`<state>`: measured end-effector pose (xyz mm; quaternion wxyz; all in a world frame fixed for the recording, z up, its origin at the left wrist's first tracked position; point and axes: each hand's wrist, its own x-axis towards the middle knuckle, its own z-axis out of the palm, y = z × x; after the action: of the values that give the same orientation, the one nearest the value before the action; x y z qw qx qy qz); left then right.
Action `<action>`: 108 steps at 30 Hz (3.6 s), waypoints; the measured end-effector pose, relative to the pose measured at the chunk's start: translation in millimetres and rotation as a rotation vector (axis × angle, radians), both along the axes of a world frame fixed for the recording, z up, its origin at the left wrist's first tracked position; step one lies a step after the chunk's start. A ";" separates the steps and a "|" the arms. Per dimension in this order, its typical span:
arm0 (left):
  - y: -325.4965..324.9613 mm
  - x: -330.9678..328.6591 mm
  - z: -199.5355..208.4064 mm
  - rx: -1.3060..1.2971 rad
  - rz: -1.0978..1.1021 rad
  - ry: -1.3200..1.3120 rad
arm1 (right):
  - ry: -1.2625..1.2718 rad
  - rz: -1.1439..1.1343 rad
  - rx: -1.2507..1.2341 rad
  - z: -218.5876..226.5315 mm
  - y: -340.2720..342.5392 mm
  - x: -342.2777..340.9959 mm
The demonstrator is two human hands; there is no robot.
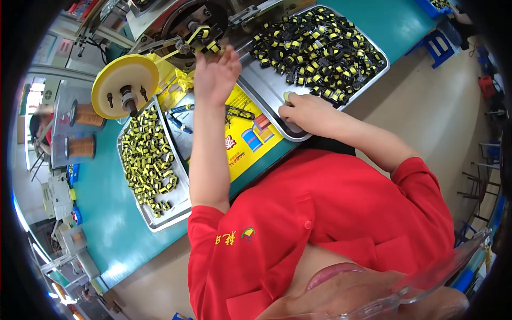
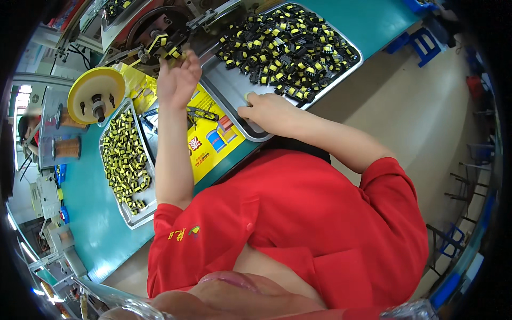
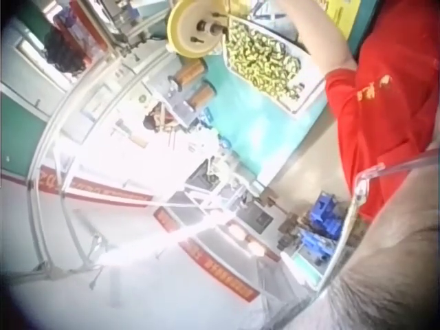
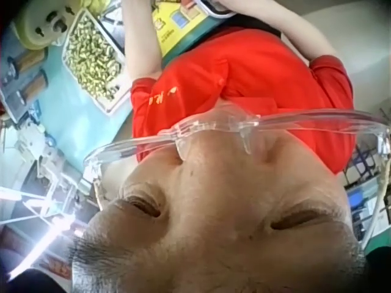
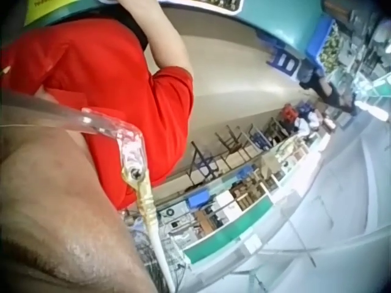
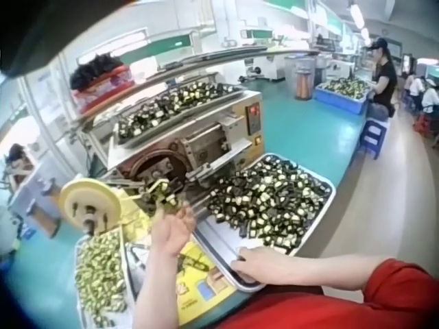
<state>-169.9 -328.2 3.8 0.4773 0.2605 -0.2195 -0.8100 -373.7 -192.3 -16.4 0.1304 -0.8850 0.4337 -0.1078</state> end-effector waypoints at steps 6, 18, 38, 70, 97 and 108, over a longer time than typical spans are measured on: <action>10.7 -4.0 -6.3 0.003 -0.290 0.409 | -0.078 -0.048 -0.016 -4.0 -8.8 -4.2; 44.7 34.6 -30.5 0.065 -0.056 0.113 | -0.738 -0.284 -0.264 36.2 -102.2 77.5; 41.0 33.2 -39.6 0.044 -0.128 0.178 | 0.157 -0.123 -0.325 23.1 -55.0 -21.6; 39.1 19.9 -44.9 0.113 -0.038 0.116 | -0.667 -0.365 -0.416 27.5 -121.9 81.8; 38.2 27.5 -47.1 0.034 -0.079 0.119 | -0.109 -0.141 -0.204 -4.9 -12.7 -9.2; 23.6 14.7 -40.9 0.067 -0.199 0.410 | -0.279 -0.060 0.148 -8.2 4.4 -20.5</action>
<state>-155.2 -304.6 -37.2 0.4210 0.0835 -0.1156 -0.8958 -394.2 -187.9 -24.6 0.2508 -0.8360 0.4445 -0.2014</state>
